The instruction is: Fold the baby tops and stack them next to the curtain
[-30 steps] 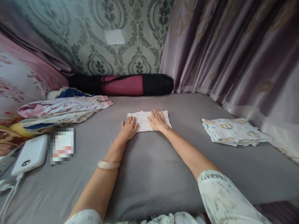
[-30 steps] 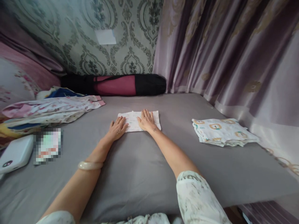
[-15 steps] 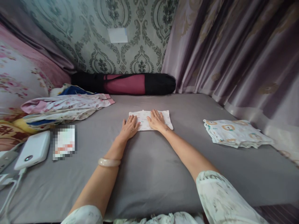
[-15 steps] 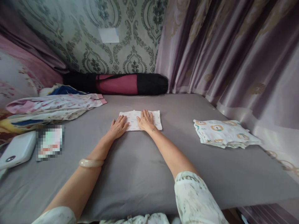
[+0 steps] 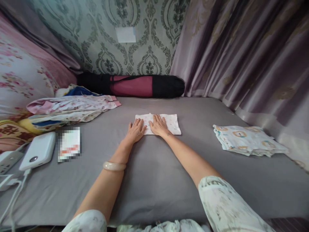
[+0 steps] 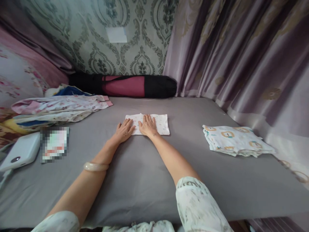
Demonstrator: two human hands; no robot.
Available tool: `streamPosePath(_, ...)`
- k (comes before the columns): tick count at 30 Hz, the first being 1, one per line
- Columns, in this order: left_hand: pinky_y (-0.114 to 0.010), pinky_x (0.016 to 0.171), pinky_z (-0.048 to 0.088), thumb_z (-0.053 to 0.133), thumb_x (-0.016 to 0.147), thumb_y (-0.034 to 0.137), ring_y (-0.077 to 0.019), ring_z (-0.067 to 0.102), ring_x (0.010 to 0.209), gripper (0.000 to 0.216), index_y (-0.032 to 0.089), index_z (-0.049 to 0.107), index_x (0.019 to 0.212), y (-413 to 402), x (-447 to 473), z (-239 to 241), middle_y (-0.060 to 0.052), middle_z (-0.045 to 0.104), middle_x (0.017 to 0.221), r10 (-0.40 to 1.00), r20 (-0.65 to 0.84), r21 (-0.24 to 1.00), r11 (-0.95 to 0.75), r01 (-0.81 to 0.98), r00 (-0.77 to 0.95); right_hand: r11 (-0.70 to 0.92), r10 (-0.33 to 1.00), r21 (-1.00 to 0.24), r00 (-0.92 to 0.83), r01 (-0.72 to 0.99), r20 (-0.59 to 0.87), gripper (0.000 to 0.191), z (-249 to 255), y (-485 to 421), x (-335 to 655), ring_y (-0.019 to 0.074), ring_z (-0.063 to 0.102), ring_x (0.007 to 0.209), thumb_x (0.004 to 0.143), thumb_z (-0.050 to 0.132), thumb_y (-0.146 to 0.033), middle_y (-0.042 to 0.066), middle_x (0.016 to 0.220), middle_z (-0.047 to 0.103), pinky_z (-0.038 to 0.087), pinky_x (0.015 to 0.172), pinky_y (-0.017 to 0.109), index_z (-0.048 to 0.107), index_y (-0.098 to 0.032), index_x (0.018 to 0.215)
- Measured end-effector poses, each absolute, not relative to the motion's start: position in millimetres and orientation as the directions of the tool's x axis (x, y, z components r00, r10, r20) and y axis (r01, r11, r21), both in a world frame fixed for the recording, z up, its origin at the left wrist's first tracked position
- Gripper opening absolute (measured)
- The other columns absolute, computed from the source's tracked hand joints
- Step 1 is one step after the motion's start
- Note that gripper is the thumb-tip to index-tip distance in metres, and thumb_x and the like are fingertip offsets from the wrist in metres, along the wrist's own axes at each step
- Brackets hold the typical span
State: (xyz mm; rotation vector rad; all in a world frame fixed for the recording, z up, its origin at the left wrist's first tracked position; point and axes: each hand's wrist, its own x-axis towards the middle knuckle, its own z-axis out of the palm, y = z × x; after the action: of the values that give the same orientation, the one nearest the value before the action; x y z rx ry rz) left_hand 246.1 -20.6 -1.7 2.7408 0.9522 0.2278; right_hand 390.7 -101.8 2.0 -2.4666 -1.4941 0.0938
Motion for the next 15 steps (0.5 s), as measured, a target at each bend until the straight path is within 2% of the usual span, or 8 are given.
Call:
streamPosePath(4, -0.054, 0.117, 0.021, 0.027, 0.100, 0.042, -0.0258, 0.023, 0.147, 0.057, 0.013, 0.033, 0.149, -20.5, 246.6, -0.5, -0.015, 0.030, 0.157, 0.639, 0.086, 0.317, -0.745, 0.587, 0.764, -0.447, 0.877, -0.245, 0.475, 0.860, 0.069, 0.064, 6.1, -100.4, 389.0, 0.0276, 0.018, 0.147, 0.100, 0.025, -0.043, 0.018, 0.158, 0.026, 0.009, 0.118, 0.048, 0.030, -0.004, 0.150)
streamPosePath(15, -0.054, 0.116, 0.023, 0.029, 0.098, 0.023, -0.0243, 0.028, 0.145, 0.050, 0.014, 0.034, 0.147, -14.2, 245.1, -4.3, -0.015, 0.034, 0.155, 0.648, 0.148, 0.388, -0.733, 0.559, 0.747, -0.376, 0.902, -0.269, 0.416, 0.887, 0.113, 0.063, 13.0, -82.2, 363.8, 0.0279, 0.019, 0.147, 0.100, 0.025, -0.039, 0.018, 0.158, 0.026, 0.009, 0.119, 0.047, 0.030, 0.000, 0.149)
